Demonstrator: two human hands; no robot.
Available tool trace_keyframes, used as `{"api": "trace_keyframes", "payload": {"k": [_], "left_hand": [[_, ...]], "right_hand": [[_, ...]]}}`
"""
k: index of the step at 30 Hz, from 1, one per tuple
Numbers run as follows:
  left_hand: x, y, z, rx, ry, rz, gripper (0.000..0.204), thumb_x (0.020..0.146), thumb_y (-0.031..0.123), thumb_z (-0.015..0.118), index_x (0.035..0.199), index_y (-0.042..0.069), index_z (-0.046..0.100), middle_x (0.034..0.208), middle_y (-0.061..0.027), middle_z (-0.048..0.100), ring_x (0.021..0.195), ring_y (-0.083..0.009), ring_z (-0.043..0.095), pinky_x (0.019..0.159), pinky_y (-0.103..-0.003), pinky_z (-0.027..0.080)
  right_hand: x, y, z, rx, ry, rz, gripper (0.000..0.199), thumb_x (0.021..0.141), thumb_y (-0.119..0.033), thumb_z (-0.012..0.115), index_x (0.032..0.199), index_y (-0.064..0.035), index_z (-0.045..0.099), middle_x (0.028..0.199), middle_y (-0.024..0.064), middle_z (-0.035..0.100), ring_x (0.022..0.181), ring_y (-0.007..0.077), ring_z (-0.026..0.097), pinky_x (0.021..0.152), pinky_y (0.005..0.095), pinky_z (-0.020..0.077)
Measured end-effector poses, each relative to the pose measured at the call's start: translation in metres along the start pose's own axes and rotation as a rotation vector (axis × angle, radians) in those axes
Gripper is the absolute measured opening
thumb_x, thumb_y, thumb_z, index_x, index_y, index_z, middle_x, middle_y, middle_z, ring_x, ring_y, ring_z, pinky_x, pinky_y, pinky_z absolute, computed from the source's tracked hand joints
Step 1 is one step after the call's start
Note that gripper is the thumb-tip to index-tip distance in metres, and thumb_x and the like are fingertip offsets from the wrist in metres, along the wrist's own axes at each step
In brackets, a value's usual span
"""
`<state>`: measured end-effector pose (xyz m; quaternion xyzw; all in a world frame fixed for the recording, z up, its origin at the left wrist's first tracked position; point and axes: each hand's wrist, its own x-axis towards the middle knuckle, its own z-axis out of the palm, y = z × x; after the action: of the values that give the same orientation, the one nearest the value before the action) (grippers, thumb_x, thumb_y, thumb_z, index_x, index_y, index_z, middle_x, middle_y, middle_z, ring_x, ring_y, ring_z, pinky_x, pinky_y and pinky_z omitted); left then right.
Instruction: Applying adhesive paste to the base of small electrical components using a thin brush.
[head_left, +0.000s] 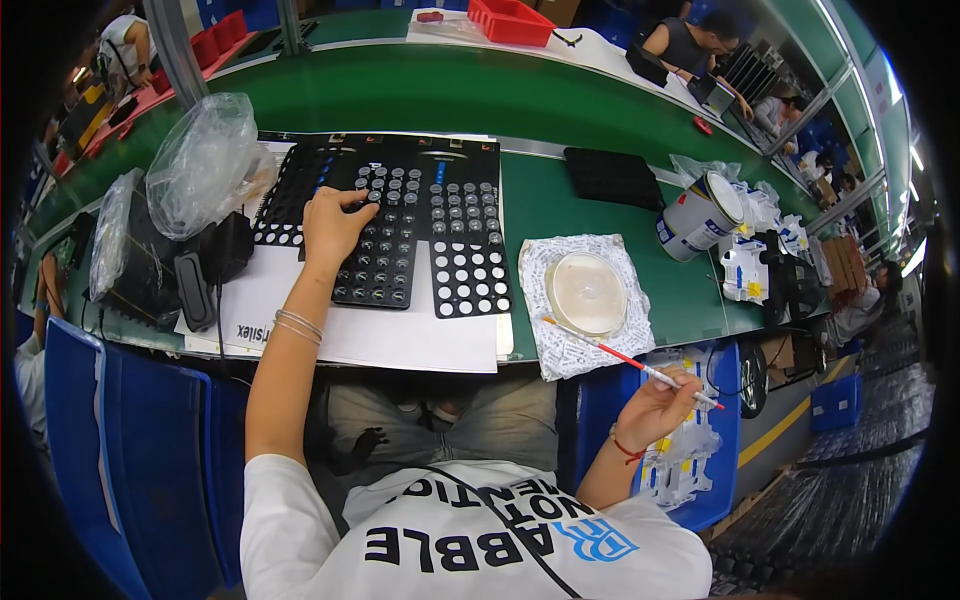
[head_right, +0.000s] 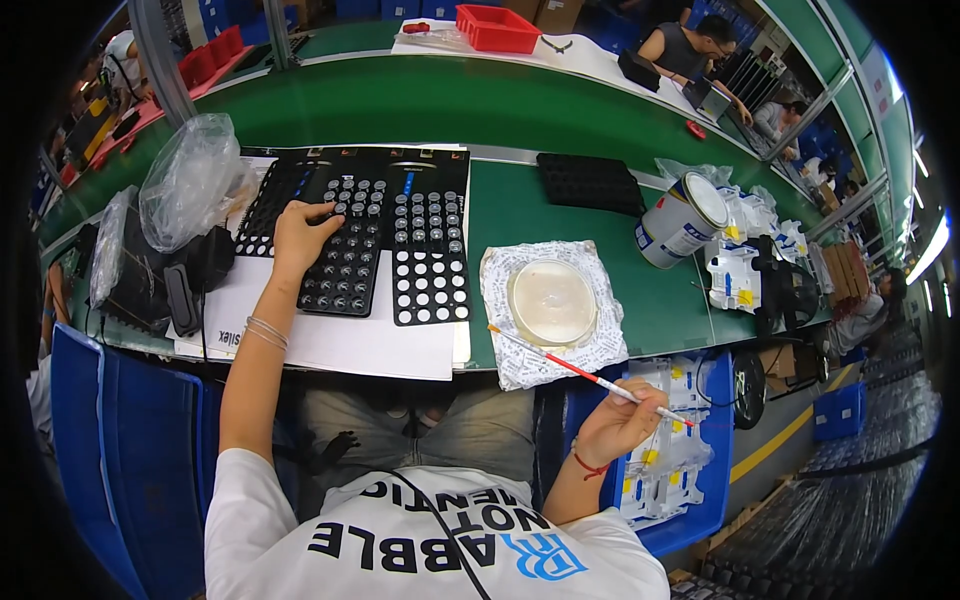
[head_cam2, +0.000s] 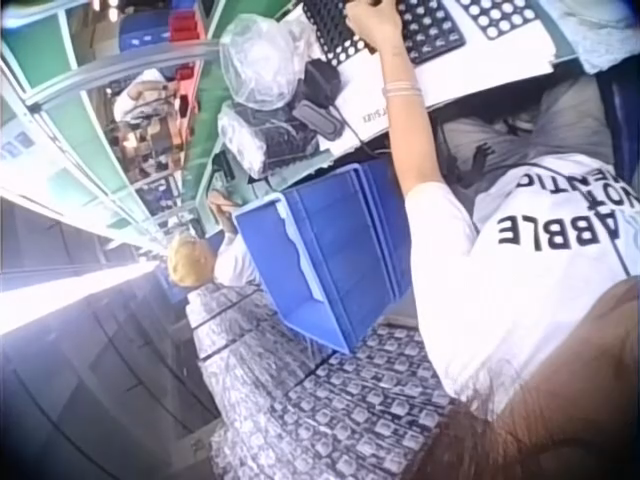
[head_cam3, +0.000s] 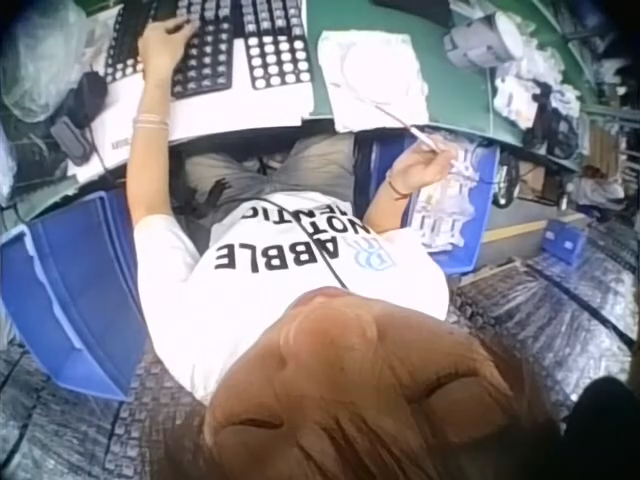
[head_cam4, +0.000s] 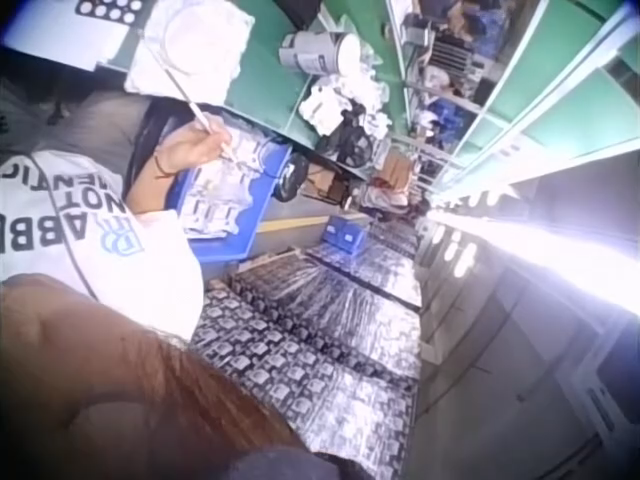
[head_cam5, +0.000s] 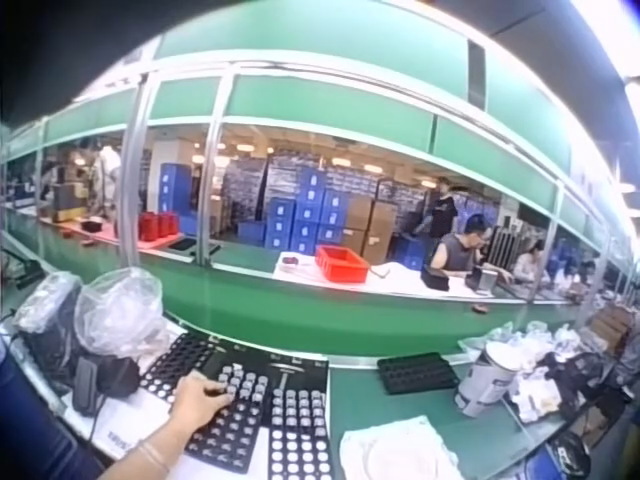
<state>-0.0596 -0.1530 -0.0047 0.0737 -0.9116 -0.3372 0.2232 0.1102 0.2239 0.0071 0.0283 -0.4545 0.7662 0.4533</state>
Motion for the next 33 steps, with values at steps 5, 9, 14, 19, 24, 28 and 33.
{"api": "trace_keyframes", "payload": {"k": [5, 9, 14, 19, 24, 28, 33], "left_hand": [[-0.013, 0.022, -0.012, 0.139, 0.104, 0.050, 0.025, 0.063, 0.022, 0.071, 0.086, 0.011, 0.068, 0.082, -0.0066, 0.054, 0.081, -0.0250, 0.050, 0.074, -0.034, 0.042], [-0.030, 0.042, -0.014, 0.183, 0.177, 0.158, 0.018, 0.065, 0.020, 0.070, 0.079, 0.010, 0.067, 0.081, -0.0059, 0.051, 0.080, -0.0247, 0.049, 0.072, -0.034, 0.041], [-0.043, 0.053, -0.007, 0.199, 0.158, 0.248, 0.020, 0.068, 0.018, 0.067, 0.085, 0.007, 0.067, 0.075, -0.0063, 0.047, 0.073, -0.0238, 0.046, 0.068, -0.034, 0.040], [-0.043, 0.052, 0.000, 0.221, 0.154, 0.289, 0.022, 0.069, 0.018, 0.066, 0.087, 0.006, 0.067, 0.074, -0.0062, 0.046, 0.071, -0.0233, 0.045, 0.066, -0.034, 0.040], [-0.044, 0.046, 0.004, 0.258, 0.111, 0.285, 0.025, 0.068, 0.021, 0.068, 0.088, 0.006, 0.067, 0.079, -0.0050, 0.049, 0.078, -0.0228, 0.048, 0.066, -0.034, 0.040], [-0.047, 0.049, 0.002, 0.270, 0.115, 0.308, 0.027, 0.068, 0.021, 0.068, 0.089, 0.005, 0.067, 0.079, -0.0049, 0.048, 0.078, -0.0226, 0.047, 0.066, -0.034, 0.039], [-0.046, 0.052, 0.001, 0.295, 0.147, 0.359, 0.028, 0.069, 0.021, 0.067, 0.090, 0.004, 0.066, 0.079, -0.0051, 0.047, 0.077, -0.0226, 0.046, 0.066, -0.033, 0.038]], "right_hand": [[0.001, 0.000, -0.002, 0.010, 0.007, 0.007, 0.022, 0.091, -0.022, 0.044, 0.077, -0.0053, 0.045, 0.065, 0.0044, 0.042, 0.058, 0.0103, 0.038, 0.056, 0.0207, 0.0326], [0.002, 0.001, -0.004, 0.008, -0.025, 0.001, 0.022, 0.091, -0.022, 0.044, 0.077, -0.0052, 0.045, 0.066, 0.0043, 0.042, 0.058, 0.0102, 0.038, 0.056, 0.0207, 0.0323], [0.002, 0.002, -0.009, 0.082, -0.091, 0.022, 0.021, 0.090, -0.021, 0.045, 0.079, -0.0044, 0.051, 0.072, 0.0046, 0.048, 0.063, 0.0097, 0.046, 0.059, 0.0194, 0.0393], [0.002, 0.002, -0.011, 0.074, -0.095, 0.023, 0.021, 0.091, -0.021, 0.045, 0.080, -0.0043, 0.051, 0.073, 0.0046, 0.049, 0.063, 0.0096, 0.046, 0.059, 0.0192, 0.0391], [0.002, 0.002, -0.012, 0.082, -0.108, 0.031, 0.020, 0.090, -0.021, 0.046, 0.081, -0.0042, 0.051, 0.073, 0.0045, 0.049, 0.064, 0.0095, 0.047, 0.060, 0.0188, 0.0397], [0.001, 0.002, -0.011, 0.089, -0.087, 0.027, 0.020, 0.090, -0.021, 0.046, 0.081, -0.0039, 0.051, 0.074, 0.0043, 0.049, 0.065, 0.0094, 0.047, 0.061, 0.0189, 0.0402], [0.002, 0.002, -0.012, 0.103, -0.104, 0.036, 0.019, 0.090, -0.021, 0.046, 0.082, -0.0040, 0.052, 0.074, 0.0039, 0.050, 0.065, 0.0094, 0.048, 0.061, 0.0189, 0.0404]]}}
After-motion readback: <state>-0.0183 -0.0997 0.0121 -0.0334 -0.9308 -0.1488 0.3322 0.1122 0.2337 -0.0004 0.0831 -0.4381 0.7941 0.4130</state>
